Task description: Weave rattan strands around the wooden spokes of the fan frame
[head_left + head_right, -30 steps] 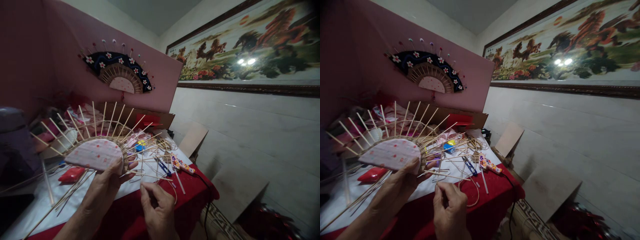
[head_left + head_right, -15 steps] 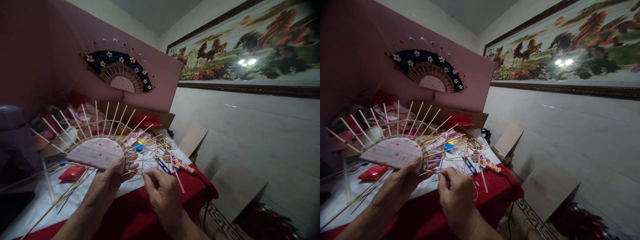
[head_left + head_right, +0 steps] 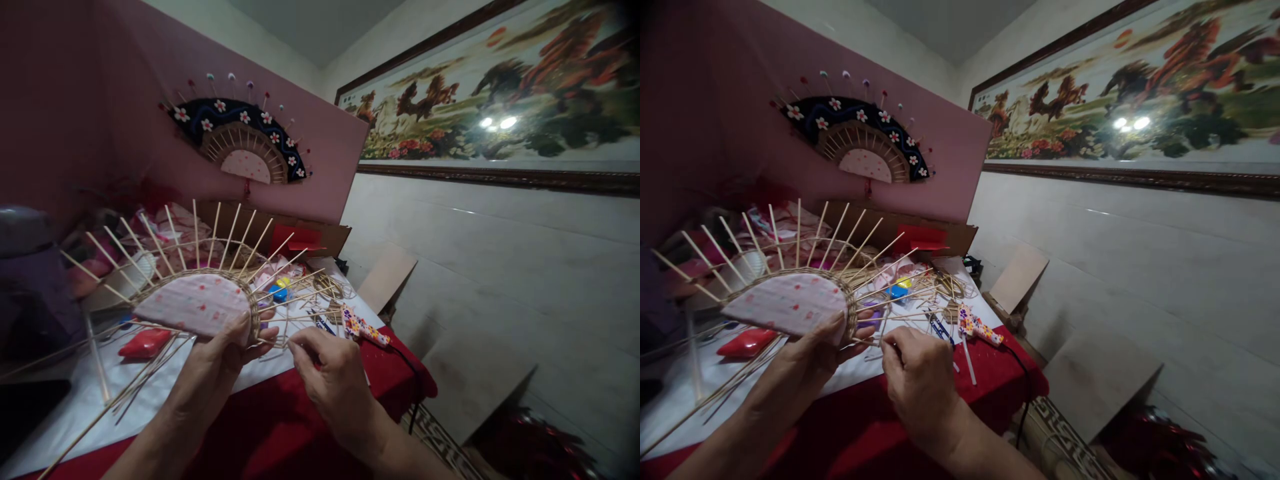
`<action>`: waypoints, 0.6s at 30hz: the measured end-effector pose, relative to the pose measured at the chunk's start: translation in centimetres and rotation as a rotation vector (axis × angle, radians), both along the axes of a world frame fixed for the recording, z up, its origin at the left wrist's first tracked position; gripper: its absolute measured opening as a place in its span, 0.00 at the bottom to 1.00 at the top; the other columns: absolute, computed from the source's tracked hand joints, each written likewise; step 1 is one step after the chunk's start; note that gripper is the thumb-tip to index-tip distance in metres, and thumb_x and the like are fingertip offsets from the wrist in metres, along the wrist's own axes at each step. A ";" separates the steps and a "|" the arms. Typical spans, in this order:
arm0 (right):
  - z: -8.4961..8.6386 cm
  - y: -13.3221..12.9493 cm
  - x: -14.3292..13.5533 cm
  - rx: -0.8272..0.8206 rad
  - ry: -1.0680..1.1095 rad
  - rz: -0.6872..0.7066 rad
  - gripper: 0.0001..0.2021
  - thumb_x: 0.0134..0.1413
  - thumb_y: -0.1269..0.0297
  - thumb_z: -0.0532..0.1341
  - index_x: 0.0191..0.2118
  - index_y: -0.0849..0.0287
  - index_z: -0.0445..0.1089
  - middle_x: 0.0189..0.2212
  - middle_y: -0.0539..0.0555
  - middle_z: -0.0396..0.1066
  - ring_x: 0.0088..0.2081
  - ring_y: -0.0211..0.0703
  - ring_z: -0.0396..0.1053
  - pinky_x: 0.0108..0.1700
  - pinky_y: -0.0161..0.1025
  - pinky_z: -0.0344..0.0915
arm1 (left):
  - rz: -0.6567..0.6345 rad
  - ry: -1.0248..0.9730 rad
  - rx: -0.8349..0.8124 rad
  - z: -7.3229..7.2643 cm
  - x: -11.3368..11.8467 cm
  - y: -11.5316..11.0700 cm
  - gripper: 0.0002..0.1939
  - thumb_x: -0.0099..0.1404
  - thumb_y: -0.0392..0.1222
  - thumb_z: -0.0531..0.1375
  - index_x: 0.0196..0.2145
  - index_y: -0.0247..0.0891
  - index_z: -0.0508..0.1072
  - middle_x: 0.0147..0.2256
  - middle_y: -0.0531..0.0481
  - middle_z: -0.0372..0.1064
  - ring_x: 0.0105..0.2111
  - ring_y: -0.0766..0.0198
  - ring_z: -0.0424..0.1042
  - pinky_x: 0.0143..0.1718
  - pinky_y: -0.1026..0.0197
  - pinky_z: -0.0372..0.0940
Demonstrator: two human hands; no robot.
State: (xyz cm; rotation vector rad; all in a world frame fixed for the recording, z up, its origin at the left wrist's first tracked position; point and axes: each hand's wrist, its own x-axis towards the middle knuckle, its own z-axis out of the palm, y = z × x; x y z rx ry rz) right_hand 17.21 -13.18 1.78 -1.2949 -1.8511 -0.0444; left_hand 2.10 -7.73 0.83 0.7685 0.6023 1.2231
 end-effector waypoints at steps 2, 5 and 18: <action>-0.1 -0.1 0.1 0.004 0.005 -0.002 0.08 0.55 0.72 0.54 0.29 0.60 0.67 0.23 0.50 0.69 0.26 0.35 0.66 0.30 0.31 0.56 | -0.003 -0.003 0.002 0.0 0.0 0.0 0.09 0.57 0.38 0.59 0.36 0.32 0.73 0.37 0.42 0.75 0.36 0.52 0.74 0.39 0.50 0.69; -0.2 -0.1 0.4 -0.004 0.003 -0.021 0.08 0.55 0.71 0.54 0.29 0.59 0.68 0.24 0.49 0.70 0.26 0.35 0.66 0.29 0.31 0.56 | 0.001 -0.018 0.001 0.0 0.0 0.1 0.09 0.57 0.38 0.59 0.35 0.33 0.74 0.36 0.43 0.75 0.35 0.53 0.74 0.39 0.50 0.69; 0.5 1.2 0.9 -0.141 0.019 -0.076 0.08 0.52 0.71 0.57 0.27 0.57 0.73 0.23 0.49 0.72 0.26 0.36 0.66 0.29 0.31 0.56 | 0.000 -0.033 0.008 0.2 0.0 -0.1 0.07 0.55 0.37 0.60 0.32 0.34 0.75 0.33 0.45 0.76 0.31 0.55 0.75 0.38 0.51 0.69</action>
